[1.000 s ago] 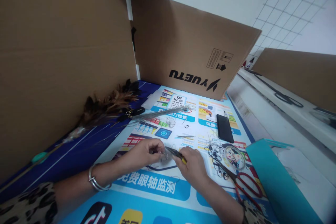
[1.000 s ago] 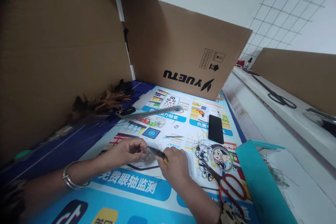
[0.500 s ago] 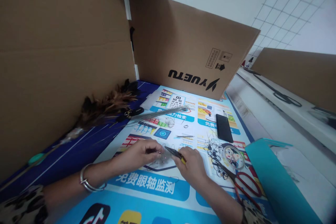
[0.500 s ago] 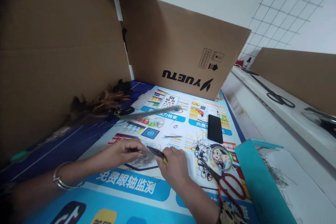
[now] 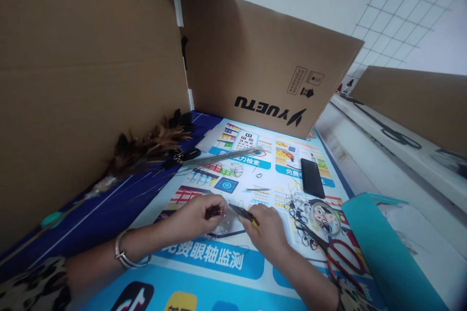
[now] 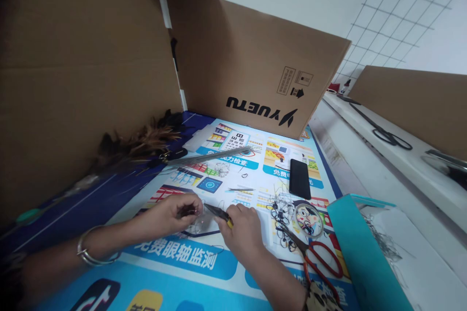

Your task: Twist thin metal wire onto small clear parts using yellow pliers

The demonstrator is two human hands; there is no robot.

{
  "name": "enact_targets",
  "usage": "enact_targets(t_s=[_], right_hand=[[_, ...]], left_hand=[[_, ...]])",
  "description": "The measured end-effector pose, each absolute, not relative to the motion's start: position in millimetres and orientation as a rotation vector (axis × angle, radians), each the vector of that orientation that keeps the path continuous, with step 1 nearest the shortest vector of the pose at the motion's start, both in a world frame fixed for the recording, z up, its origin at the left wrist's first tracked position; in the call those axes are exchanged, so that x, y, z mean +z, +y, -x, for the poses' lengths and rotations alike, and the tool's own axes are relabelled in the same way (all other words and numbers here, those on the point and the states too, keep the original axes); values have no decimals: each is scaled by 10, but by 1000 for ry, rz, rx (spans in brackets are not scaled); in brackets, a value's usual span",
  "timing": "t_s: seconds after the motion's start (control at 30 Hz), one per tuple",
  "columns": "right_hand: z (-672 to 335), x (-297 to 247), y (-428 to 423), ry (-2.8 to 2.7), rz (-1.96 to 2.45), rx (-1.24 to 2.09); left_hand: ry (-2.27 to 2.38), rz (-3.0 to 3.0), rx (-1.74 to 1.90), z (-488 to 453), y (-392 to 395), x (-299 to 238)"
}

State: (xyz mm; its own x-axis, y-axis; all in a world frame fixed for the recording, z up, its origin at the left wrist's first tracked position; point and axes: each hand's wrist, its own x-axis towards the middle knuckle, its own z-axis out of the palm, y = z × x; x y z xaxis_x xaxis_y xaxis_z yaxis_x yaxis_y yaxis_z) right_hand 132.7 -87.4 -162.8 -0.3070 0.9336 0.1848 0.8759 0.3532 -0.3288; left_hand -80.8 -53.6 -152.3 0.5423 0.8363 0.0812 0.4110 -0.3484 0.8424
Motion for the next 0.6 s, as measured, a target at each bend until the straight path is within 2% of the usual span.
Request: enact_targets(t_s=[0.6], right_hand=[[-1282,-1596,-918,-2308,1580,213]], left_hand=[[1094,-1906,666,742,-558,-1494]])
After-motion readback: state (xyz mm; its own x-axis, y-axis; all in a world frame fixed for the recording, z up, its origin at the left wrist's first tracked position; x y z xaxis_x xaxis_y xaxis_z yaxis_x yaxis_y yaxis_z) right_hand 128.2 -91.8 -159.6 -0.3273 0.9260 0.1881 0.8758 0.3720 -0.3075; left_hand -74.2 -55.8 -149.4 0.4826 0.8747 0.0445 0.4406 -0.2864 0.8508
